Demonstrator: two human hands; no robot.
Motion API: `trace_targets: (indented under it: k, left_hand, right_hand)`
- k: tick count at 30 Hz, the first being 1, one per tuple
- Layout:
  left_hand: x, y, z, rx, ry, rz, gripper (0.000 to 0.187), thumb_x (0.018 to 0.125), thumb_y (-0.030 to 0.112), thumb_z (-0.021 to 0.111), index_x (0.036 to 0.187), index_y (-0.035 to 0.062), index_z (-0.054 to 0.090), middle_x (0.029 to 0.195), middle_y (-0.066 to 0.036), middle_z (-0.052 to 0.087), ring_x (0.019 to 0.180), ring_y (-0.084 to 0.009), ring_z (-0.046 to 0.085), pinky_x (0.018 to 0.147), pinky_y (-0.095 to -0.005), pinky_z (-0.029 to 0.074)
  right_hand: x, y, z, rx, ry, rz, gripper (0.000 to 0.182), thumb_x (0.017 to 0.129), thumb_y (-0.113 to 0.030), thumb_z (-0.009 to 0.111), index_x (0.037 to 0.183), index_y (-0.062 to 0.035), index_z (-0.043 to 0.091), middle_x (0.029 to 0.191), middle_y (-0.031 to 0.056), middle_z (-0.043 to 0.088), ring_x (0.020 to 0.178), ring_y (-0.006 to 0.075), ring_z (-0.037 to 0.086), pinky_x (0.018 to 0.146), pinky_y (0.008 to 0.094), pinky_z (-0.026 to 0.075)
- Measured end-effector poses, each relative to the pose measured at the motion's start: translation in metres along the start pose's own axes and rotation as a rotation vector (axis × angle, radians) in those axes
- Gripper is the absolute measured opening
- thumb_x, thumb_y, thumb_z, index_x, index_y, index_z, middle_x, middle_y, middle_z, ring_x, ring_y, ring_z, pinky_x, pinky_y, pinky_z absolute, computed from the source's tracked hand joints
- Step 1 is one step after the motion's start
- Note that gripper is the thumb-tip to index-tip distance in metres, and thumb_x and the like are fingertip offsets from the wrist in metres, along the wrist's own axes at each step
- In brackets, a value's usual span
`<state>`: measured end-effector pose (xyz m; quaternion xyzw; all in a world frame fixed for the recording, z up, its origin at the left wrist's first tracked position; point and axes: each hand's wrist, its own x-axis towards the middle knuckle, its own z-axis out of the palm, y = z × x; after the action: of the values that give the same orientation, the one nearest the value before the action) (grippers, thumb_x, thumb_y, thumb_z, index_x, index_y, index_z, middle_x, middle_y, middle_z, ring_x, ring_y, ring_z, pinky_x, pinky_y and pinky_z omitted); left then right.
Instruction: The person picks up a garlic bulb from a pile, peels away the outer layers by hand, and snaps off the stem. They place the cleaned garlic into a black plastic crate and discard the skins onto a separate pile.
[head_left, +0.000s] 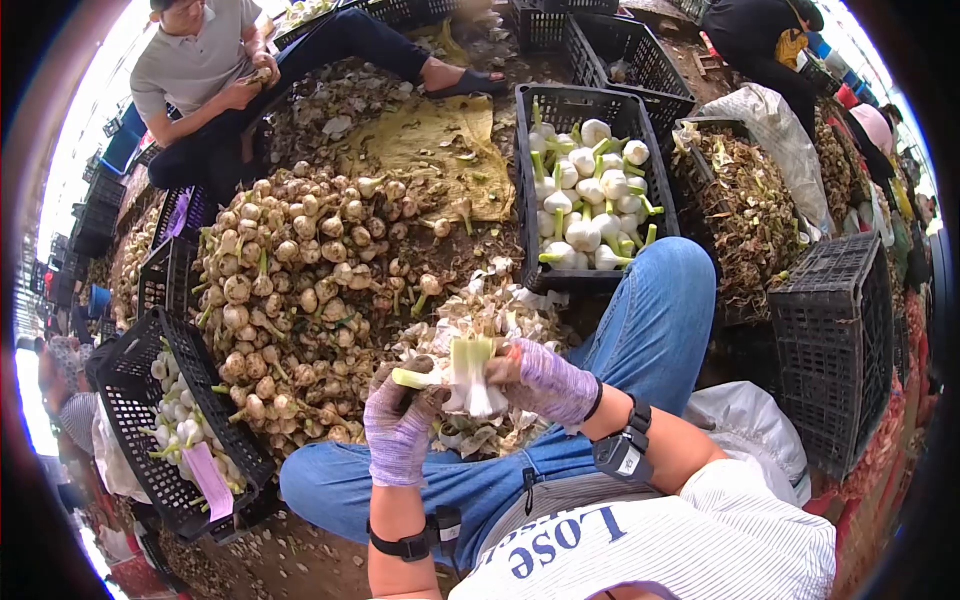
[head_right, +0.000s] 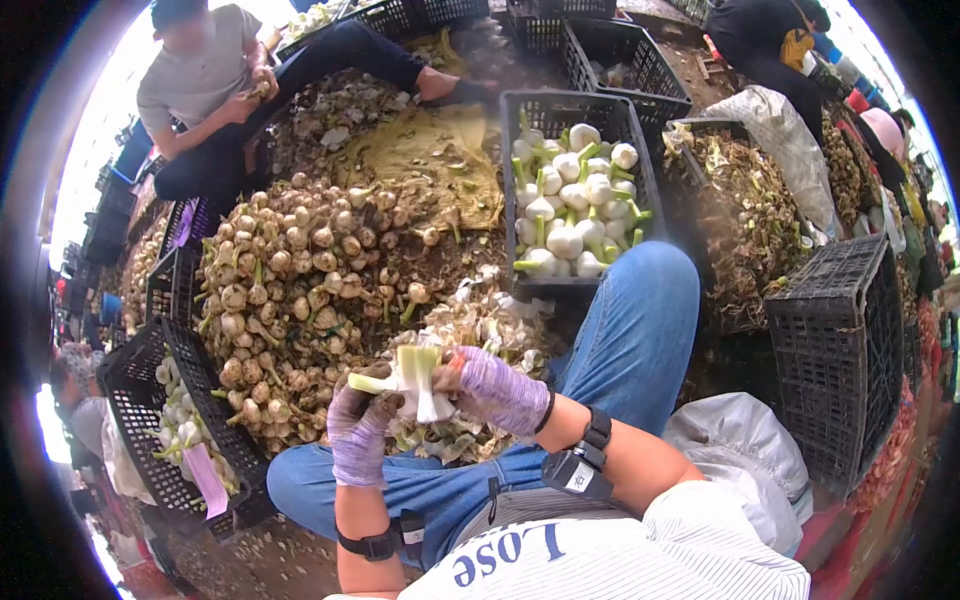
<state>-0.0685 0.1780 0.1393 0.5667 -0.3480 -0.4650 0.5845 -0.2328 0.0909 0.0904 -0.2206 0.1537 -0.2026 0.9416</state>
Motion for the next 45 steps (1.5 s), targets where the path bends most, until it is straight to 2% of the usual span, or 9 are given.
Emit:
trace_targets:
  k: [6,9,11,14,22,28,38,40,45]
  left_hand:
    - [-0.002,0.008,-0.008,-0.117,0.074,0.000,0.043,0.070,0.016,0.074,0.105,-0.0013,0.056,0.098,-0.008,0.061,0.090,-0.0179,0.059,0.081,-0.0307,0.048]
    - [-0.003,0.010,-0.010,-0.053,0.069,0.114,0.040,0.070,0.015,0.074,0.102,-0.0014,0.058,0.097,-0.008,0.060,0.089,-0.0186,0.058,0.081,-0.0313,0.048]
    - [-0.005,0.015,-0.007,0.061,0.054,0.157,0.037,0.067,0.010,0.074,0.100,-0.0012,0.060,0.097,-0.007,0.057,0.089,-0.0168,0.057,0.079,-0.0294,0.048]
    - [-0.007,0.025,0.005,0.226,0.039,0.257,0.035,0.063,0.002,0.074,0.096,0.0016,0.063,0.092,-0.007,0.055,0.082,-0.0154,0.056,0.072,-0.0265,0.048]
    - [-0.014,0.027,0.015,0.736,0.011,0.383,0.037,0.055,-0.004,0.076,0.089,0.0041,0.064,0.083,-0.005,0.056,0.070,-0.0138,0.055,0.060,-0.0226,0.045]
    - [-0.015,0.024,0.013,0.733,-0.029,0.391,0.033,0.059,-0.003,0.073,0.089,0.0034,0.063,0.085,-0.006,0.056,0.072,-0.0146,0.055,0.063,-0.0239,0.046]
    - [-0.015,0.001,-0.009,-0.507,0.013,0.001,0.036,0.067,0.006,0.074,0.098,0.0030,0.058,0.101,-0.010,0.056,0.089,-0.0198,0.056,0.076,-0.0302,0.049]
    - [-0.014,-0.010,-0.009,-0.584,0.038,-0.044,0.040,0.072,0.013,0.071,0.107,0.0035,0.053,0.104,-0.011,0.056,0.093,-0.0230,0.057,0.074,-0.0338,0.051]
    - [-0.004,-0.025,-0.008,-1.154,0.188,-0.218,0.042,0.085,0.024,0.056,0.119,0.0007,0.045,0.110,-0.012,0.056,0.092,-0.0191,0.059,0.058,-0.0206,0.055]
  right_hand:
    - [-0.010,-0.027,0.019,0.385,0.221,-0.288,0.039,0.083,-0.011,0.054,0.118,-0.0004,0.040,0.107,0.0184,0.053,0.097,0.0322,0.057,0.083,0.0495,0.052]
    - [-0.004,-0.023,0.003,0.097,0.390,-0.381,0.039,0.083,-0.019,0.058,0.117,-0.0045,0.044,0.110,0.0157,0.054,0.097,0.0302,0.057,0.085,0.0434,0.051]
    - [-0.012,-0.021,0.016,-0.865,0.333,-0.454,0.040,0.081,-0.021,0.063,0.115,-0.0045,0.050,0.116,0.0146,0.052,0.100,0.0287,0.057,0.085,0.0355,0.047]
    - [-0.021,-0.031,0.045,-1.477,0.267,-0.485,0.036,0.078,-0.023,0.065,0.109,-0.0080,0.058,0.116,0.0183,0.052,0.099,0.0317,0.056,0.084,0.0354,0.045]
    - [-0.019,-0.015,0.058,-1.939,0.330,-0.650,0.033,0.071,-0.025,0.063,0.101,-0.0121,0.061,0.116,0.0130,0.054,0.090,0.0328,0.055,0.086,0.0422,0.039]
    - [-0.011,-0.026,0.048,-1.786,0.343,-0.659,0.018,0.070,-0.019,0.063,0.084,-0.0076,0.060,0.103,0.0119,0.057,0.084,0.0314,0.056,0.082,0.0421,0.039]
    - [0.000,-0.033,0.013,-1.498,0.190,-0.410,0.022,0.072,-0.021,0.066,0.081,-0.0016,0.058,0.102,0.0156,0.055,0.087,0.0251,0.057,0.075,0.0328,0.045]
    - [-0.002,-0.028,0.014,-0.663,0.054,-0.061,0.027,0.077,-0.027,0.065,0.081,-0.0009,0.058,0.110,0.0124,0.052,0.092,0.0200,0.056,0.078,0.0307,0.044]
    - [-0.015,-0.022,0.030,-0.152,-0.123,-0.120,0.032,0.080,-0.028,0.065,0.097,-0.0027,0.055,0.109,0.0103,0.052,0.087,0.0147,0.055,0.070,0.0254,0.045]
